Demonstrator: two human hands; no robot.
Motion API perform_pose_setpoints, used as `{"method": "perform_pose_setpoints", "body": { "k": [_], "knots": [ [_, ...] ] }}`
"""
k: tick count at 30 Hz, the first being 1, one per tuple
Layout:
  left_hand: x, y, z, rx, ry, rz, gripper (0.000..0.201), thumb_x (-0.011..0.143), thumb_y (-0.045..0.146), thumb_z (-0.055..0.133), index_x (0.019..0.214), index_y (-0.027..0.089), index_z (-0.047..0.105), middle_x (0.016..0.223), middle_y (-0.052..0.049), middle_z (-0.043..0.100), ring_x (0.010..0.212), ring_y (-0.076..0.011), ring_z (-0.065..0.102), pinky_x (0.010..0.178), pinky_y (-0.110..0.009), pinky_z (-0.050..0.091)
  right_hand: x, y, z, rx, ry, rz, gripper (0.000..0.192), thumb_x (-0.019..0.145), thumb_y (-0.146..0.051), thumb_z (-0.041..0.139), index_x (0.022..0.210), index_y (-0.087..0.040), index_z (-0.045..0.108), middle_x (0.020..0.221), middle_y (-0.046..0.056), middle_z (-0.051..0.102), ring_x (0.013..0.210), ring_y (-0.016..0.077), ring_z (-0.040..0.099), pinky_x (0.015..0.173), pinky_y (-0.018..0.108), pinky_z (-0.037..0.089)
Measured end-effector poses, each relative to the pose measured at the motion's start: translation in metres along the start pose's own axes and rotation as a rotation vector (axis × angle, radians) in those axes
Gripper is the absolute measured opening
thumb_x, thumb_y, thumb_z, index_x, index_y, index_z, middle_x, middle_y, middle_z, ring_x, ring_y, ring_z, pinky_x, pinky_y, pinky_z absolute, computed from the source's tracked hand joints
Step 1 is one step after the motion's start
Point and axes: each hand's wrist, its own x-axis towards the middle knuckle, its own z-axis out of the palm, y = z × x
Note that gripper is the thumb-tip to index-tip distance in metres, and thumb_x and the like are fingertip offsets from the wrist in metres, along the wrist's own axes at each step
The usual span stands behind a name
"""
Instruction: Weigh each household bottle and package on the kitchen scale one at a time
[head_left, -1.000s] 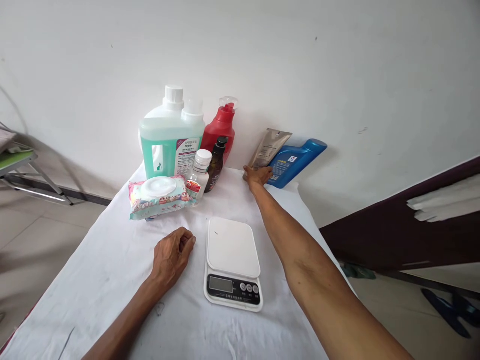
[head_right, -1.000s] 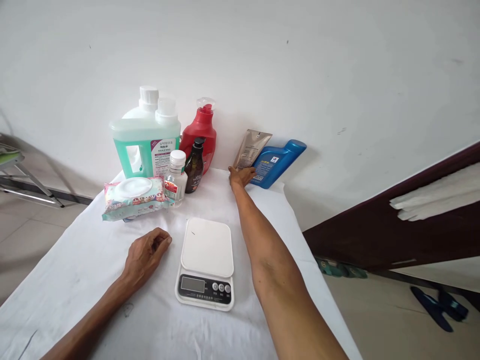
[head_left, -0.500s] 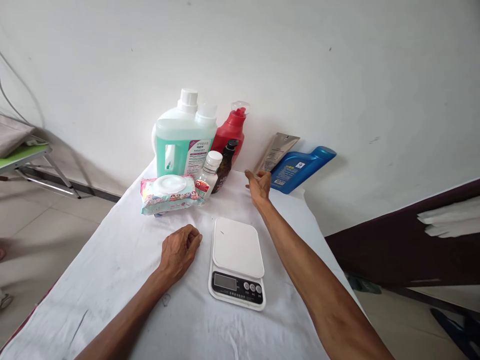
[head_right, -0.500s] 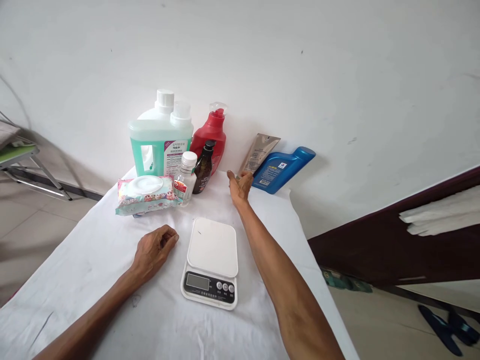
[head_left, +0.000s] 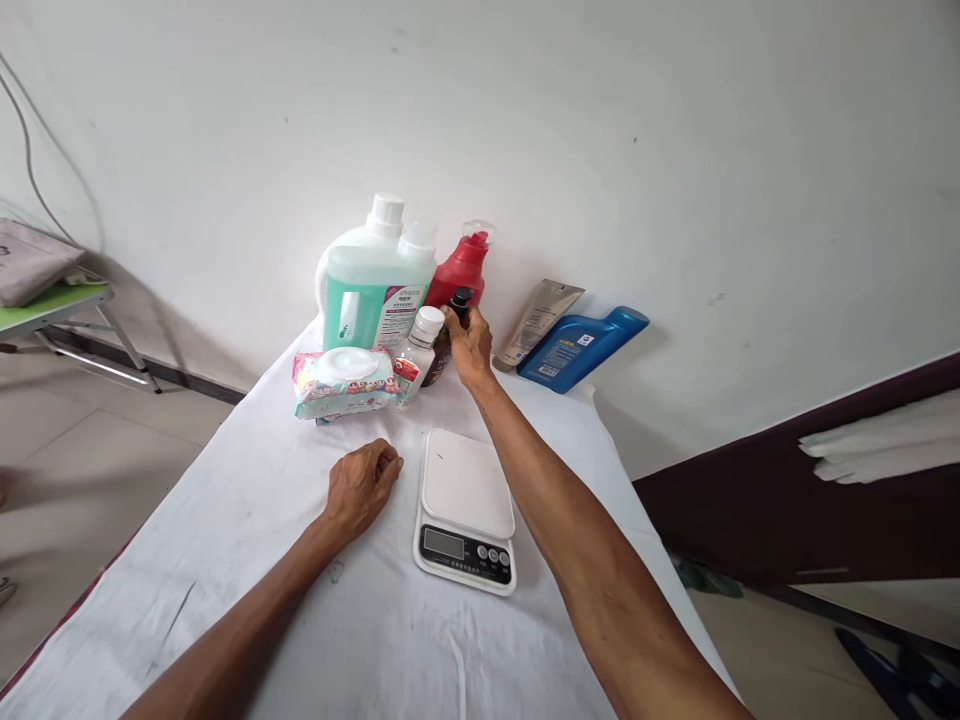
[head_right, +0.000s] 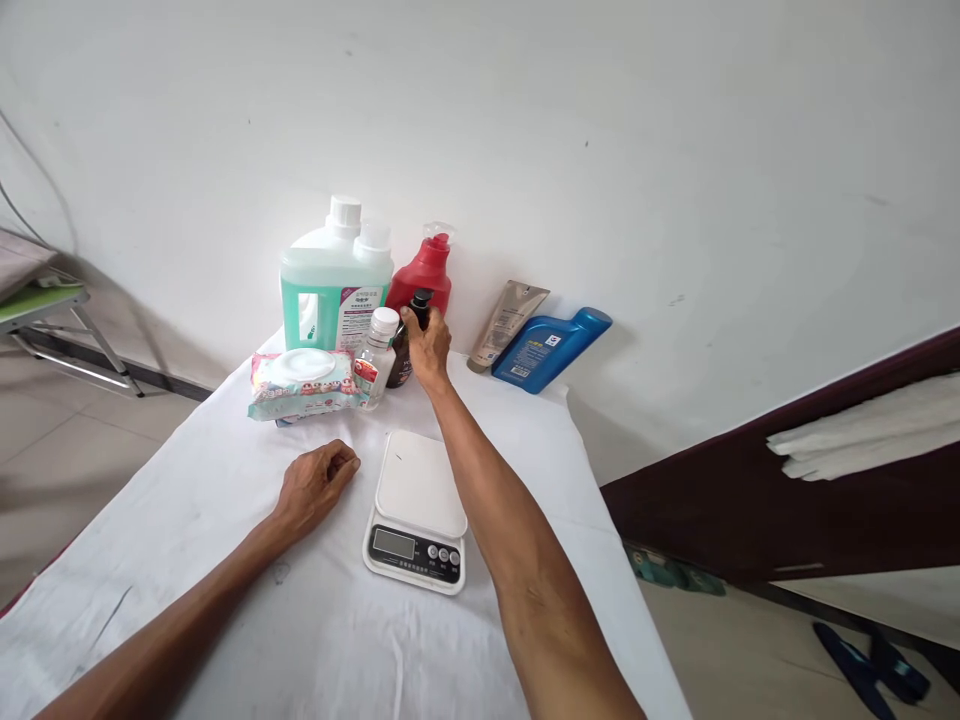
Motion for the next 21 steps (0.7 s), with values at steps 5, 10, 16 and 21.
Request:
{"method": "perform_pose_setpoints", "body": {
  "k": [5, 10, 16, 21],
  "knots": [
    [-0.001, -0.002, 0.0, 0.005, 0.004, 0.008, 0.015, 0.096, 0.031, 0.053, 0.087, 0.024, 0.063, 0.08, -0.001, 0.071, 0.074, -0.0181, 0.063, 0.069, -0.028, 0.035, -0.006, 0.002, -0.015, -0.17, 0.045, -0.046, 0.039, 0.092, -0.062, 0.059, 0.09, -0.023, 0.06, 0.094, 0.012, 0.073, 0.093, 0.0294, 0.064, 0.092, 0.042, 0.048],
    [-0.003, -0.001, -0.001, 0.016, 0.001, 0.014, 0.016, 0.096, 0.031, 0.053, 0.088, 0.024, 0.065, 0.083, -0.001, 0.073, 0.077, -0.0186, 0.065, 0.068, -0.029, 0.035, -0.022, -0.006, -0.044, -0.217, 0.133, -0.06, 0.039, 0.093, -0.058, 0.06, 0.092, -0.019, 0.064, 0.094, 0.015, 0.072, 0.095, 0.0312, 0.066, 0.092, 0.044, 0.048],
    [-0.004, -0.001, -0.003, 0.033, -0.003, 0.011, 0.015, 0.096, 0.031, 0.055, 0.09, 0.024, 0.066, 0.083, -0.001, 0.073, 0.078, -0.0195, 0.066, 0.068, -0.029, 0.035, -0.046, -0.037, -0.105, -0.177, 0.165, -0.226, 0.047, 0.091, -0.068, 0.059, 0.089, -0.021, 0.064, 0.084, 0.009, 0.07, 0.082, 0.027, 0.064, 0.085, 0.046, 0.052],
    [-0.005, 0.001, -0.005, 0.056, -0.007, 0.002, 0.015, 0.096, 0.031, 0.055, 0.092, 0.024, 0.067, 0.086, -0.002, 0.075, 0.083, -0.0212, 0.068, 0.069, -0.029, 0.036, -0.08, -0.064, -0.141, -0.187, 0.159, -0.252, 0.051, 0.089, -0.073, 0.061, 0.083, -0.022, 0.065, 0.078, 0.005, 0.068, 0.076, 0.0234, 0.063, 0.079, 0.043, 0.054]
  ]
}}
